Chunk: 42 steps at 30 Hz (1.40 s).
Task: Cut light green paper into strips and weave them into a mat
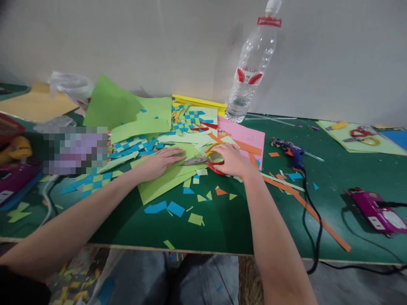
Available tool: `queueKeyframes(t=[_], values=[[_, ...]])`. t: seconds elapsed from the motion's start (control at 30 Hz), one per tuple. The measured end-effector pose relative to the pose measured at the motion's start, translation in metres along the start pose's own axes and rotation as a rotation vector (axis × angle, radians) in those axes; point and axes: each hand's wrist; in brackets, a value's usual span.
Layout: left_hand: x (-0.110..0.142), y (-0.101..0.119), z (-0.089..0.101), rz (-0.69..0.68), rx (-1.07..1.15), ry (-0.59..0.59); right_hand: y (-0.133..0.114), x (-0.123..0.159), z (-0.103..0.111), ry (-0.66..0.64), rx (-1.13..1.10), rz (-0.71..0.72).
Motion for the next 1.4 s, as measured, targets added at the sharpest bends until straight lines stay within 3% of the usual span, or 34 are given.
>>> queueKeyframes(t=[0.27, 0.57, 1.4], values=[[0.000, -0.002, -0.001, -0.005, -0.012, 0.000, -0.003, 0.003, 0.010, -0.021, 0.026, -0.010], [0.000, 0.001, -0.001, 0.008, -0.014, 0.005, -0.005, -0.001, 0.000, -0.036, 0.025, 0.011], [0.000, 0.006, -0.004, 0.022, -0.043, 0.039, -0.009, -0.002, 0.002, -0.003, 0.045, 0.035]])
Point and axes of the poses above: each hand's wrist, its own x-axis away from the middle knuckle, its own z-axis out of the back of the hand, y = z × x, and after that the axes turned 14 degrees about x, right-handed
